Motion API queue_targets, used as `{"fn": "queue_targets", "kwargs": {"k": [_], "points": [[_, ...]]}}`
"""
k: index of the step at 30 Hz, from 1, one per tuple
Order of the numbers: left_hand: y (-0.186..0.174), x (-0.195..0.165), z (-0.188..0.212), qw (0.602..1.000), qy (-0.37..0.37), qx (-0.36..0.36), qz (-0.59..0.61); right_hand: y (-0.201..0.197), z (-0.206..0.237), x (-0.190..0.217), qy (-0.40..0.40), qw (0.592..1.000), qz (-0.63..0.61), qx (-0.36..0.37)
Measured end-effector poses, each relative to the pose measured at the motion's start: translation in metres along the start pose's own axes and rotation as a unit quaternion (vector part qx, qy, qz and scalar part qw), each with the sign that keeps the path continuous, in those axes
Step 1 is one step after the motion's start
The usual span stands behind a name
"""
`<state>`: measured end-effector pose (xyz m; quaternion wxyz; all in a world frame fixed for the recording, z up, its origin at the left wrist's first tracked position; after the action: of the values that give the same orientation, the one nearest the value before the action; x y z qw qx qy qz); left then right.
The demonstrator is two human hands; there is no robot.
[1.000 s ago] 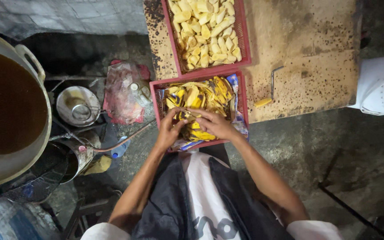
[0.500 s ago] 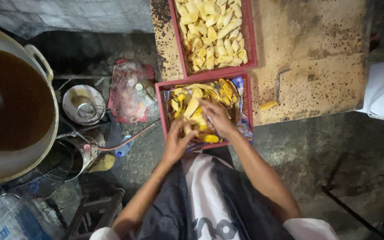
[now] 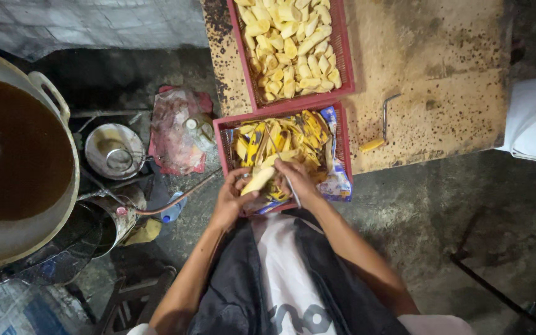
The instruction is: The person peels several yellow bananas using a knife, placing the peeled fruit into a red basket. They then move to a metal counter, scoop a white powder into a plastic bag, add fried banana pieces, and hand the bag to a customer in exchange for money.
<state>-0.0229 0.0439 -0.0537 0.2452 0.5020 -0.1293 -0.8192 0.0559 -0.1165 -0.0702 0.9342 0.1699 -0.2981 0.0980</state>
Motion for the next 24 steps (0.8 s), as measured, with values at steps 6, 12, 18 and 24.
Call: {"fn": "queue_targets", "kwargs": {"k": [6, 12, 18, 24], "points": [[0.019, -0.052, 0.016, 0.891, 0.113, -0.088, -0.430, 0.007, 0.014, -0.003, -0.014, 0.997, -0.068, 0.018], [0.030, -0.075, -0.003, 0.946, 0.177, -0.040, -0.270, 0.011, 0.053, 0.034, -0.091, 0.987, -0.119, 0.051], [0.017, -0.042, -0.063, 0.994, 0.062, -0.056, -0.072, -0.009, 0.068, 0.045, -0.120, 0.990, -0.061, -0.033], [-0.021, -0.019, -0.056, 0.975, 0.041, -0.216, 0.036, -0.003, 0.053, 0.000, -0.113, 0.992, 0.051, -0.001]]}}
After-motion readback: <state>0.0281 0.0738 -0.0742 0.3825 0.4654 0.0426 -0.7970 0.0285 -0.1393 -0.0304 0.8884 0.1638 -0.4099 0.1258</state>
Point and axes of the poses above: each hand's wrist, its own z-axis away from the middle knuckle, its own y-axis out of the palm, x = y × z, the point moved 7 cm from there along -z, towards the middle knuckle
